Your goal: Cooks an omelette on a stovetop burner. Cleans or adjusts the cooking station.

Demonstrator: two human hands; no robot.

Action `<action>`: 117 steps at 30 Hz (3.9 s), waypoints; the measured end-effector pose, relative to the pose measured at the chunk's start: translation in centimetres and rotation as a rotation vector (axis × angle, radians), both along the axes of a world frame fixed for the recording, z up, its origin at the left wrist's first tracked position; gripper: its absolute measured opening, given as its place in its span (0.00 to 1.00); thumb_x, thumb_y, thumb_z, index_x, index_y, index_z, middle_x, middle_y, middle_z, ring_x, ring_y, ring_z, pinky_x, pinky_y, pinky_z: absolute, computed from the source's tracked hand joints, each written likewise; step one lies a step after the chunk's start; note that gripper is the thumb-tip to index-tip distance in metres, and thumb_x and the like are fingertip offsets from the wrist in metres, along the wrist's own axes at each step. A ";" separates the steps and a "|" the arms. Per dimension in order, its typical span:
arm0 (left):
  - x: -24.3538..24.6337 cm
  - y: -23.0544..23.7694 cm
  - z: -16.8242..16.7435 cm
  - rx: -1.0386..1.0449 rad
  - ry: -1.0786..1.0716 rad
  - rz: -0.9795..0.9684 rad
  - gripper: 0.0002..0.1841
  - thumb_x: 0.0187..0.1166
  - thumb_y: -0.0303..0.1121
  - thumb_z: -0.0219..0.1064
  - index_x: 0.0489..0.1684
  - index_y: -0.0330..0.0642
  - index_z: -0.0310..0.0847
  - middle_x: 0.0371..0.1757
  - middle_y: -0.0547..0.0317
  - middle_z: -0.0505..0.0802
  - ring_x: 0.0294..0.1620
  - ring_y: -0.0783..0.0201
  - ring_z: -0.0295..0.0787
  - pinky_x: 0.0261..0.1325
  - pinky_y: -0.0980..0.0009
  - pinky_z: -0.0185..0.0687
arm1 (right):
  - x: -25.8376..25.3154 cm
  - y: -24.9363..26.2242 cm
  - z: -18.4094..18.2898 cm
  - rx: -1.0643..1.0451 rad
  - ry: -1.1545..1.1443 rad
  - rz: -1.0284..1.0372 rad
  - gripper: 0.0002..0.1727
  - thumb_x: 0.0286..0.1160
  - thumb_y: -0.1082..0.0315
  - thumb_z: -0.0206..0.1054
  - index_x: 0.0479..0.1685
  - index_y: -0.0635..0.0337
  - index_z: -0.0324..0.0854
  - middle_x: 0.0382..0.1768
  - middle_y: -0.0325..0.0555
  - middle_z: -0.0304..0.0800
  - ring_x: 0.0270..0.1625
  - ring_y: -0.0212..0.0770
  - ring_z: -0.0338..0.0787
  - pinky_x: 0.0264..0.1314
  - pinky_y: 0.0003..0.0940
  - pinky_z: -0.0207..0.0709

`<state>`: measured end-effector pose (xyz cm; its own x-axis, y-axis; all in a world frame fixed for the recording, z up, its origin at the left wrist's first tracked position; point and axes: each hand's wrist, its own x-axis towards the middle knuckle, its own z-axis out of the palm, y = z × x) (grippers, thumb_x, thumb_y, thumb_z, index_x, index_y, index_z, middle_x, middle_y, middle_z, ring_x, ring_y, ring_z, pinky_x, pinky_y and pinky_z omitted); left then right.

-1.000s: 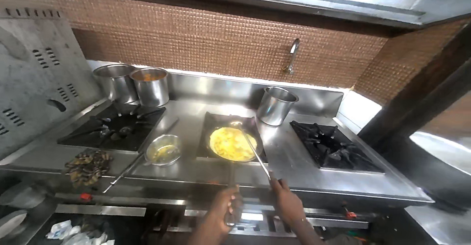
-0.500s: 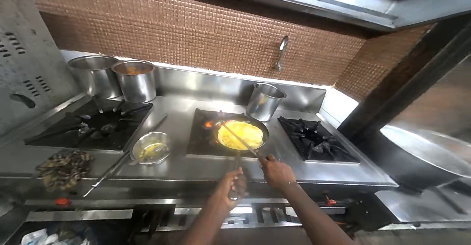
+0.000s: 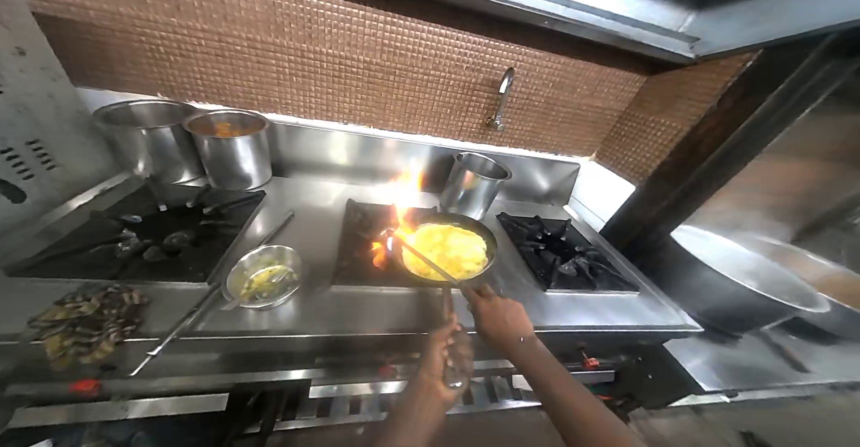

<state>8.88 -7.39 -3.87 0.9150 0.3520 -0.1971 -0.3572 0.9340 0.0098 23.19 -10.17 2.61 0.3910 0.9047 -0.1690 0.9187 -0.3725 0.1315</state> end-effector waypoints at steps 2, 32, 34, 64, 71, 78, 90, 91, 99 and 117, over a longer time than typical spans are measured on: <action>0.3 -0.7 -0.4 -0.003 0.001 0.008 0.19 0.95 0.42 0.45 0.32 0.43 0.71 0.11 0.68 0.74 0.04 0.77 0.69 0.07 0.85 0.69 | 0.1 -0.4 -0.3 -0.006 0.014 -0.017 0.30 0.91 0.57 0.49 0.93 0.31 0.58 0.77 0.55 0.77 0.55 0.64 0.92 0.52 0.63 0.85; 1.5 -0.9 -1.3 0.007 0.008 0.022 0.21 0.95 0.43 0.44 0.28 0.45 0.71 0.12 0.68 0.75 0.04 0.78 0.70 0.07 0.85 0.69 | 0.9 -1.6 -3.4 0.070 0.212 -0.095 0.30 0.90 0.53 0.51 0.93 0.29 0.58 0.75 0.57 0.79 0.58 0.63 0.91 0.55 0.65 0.85; 1.5 -1.0 -1.4 0.010 -0.023 0.015 0.21 0.95 0.43 0.44 0.29 0.45 0.72 0.13 0.68 0.75 0.05 0.77 0.70 0.08 0.85 0.69 | 0.8 -1.2 -3.8 0.087 0.245 -0.111 0.30 0.90 0.52 0.50 0.92 0.30 0.59 0.74 0.55 0.80 0.58 0.61 0.92 0.55 0.64 0.85; 3.1 0.3 -3.6 0.082 -0.013 -0.030 0.24 0.95 0.45 0.41 0.26 0.45 0.72 0.11 0.68 0.76 0.04 0.77 0.69 0.07 0.85 0.68 | 1.3 -0.9 -6.1 0.121 0.164 -0.139 0.35 0.88 0.60 0.53 0.95 0.34 0.53 0.79 0.59 0.74 0.54 0.64 0.92 0.53 0.62 0.86; 3.7 0.6 -3.4 0.103 0.039 -0.012 0.23 0.96 0.43 0.41 0.26 0.45 0.71 0.11 0.69 0.74 0.04 0.78 0.67 0.07 0.85 0.66 | 1.4 -0.6 -7.7 0.174 0.188 -0.162 0.35 0.87 0.60 0.54 0.95 0.32 0.53 0.77 0.58 0.76 0.54 0.62 0.93 0.51 0.60 0.87; 3.3 -0.6 1.2 0.019 0.093 0.024 0.21 0.95 0.43 0.43 0.27 0.46 0.69 0.11 0.69 0.73 0.03 0.78 0.67 0.06 0.86 0.66 | 0.8 0.1 -4.0 0.122 0.160 -0.137 0.35 0.88 0.62 0.54 0.95 0.32 0.54 0.80 0.57 0.74 0.58 0.65 0.91 0.54 0.62 0.86; 2.0 -5.7 2.5 0.014 0.183 0.066 0.23 0.96 0.45 0.42 0.25 0.47 0.67 0.09 0.70 0.70 0.02 0.77 0.64 0.06 0.84 0.65 | 0.7 -1.0 -2.5 0.049 0.091 -0.094 0.31 0.89 0.63 0.52 0.93 0.36 0.58 0.78 0.58 0.76 0.58 0.66 0.91 0.54 0.62 0.85; 1.8 -6.0 2.5 0.003 0.172 0.068 0.23 0.96 0.45 0.42 0.26 0.46 0.67 0.09 0.70 0.70 0.02 0.77 0.65 0.06 0.84 0.65 | 0.7 -1.2 -2.5 0.051 0.087 -0.090 0.31 0.90 0.62 0.51 0.93 0.35 0.58 0.78 0.58 0.76 0.58 0.65 0.91 0.54 0.62 0.85; 1.1 -7.8 4.1 -0.006 0.230 0.099 0.22 0.97 0.44 0.41 0.28 0.46 0.66 0.09 0.70 0.69 0.02 0.78 0.63 0.05 0.85 0.63 | 0.0 -2.7 -2.1 0.046 0.111 -0.084 0.30 0.90 0.60 0.52 0.92 0.37 0.60 0.77 0.57 0.78 0.57 0.65 0.91 0.53 0.61 0.86; 0.5 -8.6 3.7 0.067 0.356 0.177 0.22 0.97 0.44 0.42 0.26 0.47 0.66 0.09 0.70 0.67 0.02 0.77 0.61 0.05 0.84 0.61 | -1.9 -3.4 -2.2 0.085 0.240 -0.213 0.31 0.90 0.54 0.52 0.92 0.38 0.59 0.74 0.63 0.78 0.55 0.65 0.92 0.54 0.63 0.85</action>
<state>9.37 -15.95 -0.12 0.7181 0.5205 -0.4619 -0.4757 0.8516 0.2201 21.26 -13.58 0.42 0.5312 0.8217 -0.2063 0.8199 -0.5599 -0.1191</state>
